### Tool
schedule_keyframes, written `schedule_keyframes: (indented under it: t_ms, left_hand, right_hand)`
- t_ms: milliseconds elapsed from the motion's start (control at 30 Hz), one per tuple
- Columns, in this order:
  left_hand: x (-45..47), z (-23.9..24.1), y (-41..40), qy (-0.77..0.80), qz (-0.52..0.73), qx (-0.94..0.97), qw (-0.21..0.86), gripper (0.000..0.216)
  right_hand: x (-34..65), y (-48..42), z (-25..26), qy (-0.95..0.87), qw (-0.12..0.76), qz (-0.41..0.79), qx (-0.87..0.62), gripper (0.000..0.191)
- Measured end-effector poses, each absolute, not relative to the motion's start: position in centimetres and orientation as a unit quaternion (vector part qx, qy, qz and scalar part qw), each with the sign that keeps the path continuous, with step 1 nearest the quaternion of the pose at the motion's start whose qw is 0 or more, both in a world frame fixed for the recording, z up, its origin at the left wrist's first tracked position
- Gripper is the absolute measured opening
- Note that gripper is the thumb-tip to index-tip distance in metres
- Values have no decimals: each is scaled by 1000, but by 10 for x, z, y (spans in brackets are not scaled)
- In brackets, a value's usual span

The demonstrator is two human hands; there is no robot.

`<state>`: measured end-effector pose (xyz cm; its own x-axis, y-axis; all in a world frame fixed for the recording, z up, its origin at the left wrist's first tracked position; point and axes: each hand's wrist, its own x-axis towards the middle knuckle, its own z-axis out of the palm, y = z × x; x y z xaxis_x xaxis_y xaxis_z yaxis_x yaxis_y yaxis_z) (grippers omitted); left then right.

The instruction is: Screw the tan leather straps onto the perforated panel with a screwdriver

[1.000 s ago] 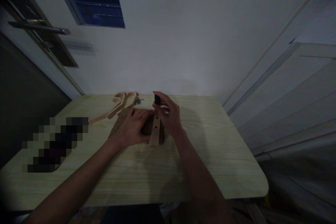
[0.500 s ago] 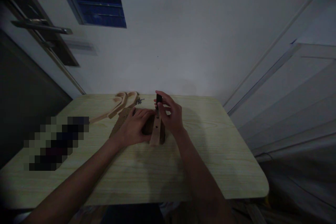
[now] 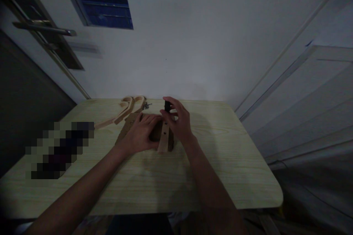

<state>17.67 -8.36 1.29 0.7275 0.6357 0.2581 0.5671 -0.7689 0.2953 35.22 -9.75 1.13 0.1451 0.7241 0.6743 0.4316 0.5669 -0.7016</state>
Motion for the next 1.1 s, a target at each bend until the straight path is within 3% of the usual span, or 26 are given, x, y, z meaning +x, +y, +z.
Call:
schedule_keyframes:
  t_ms: [233,733,1100]
  left_hand:
    - [178,14,-85,331,166,924,99,76]
    - [177,12,-84,330,172,924,90,76]
    - [177,12,-84,330,176,922,95,77]
  right_hand:
    - [353,-100,14,-661,602,165,-416,35]
    - [353,-94,8,-651,618,92,-431,35]
    - [353,-99,13,-653,619,146,-412,31]
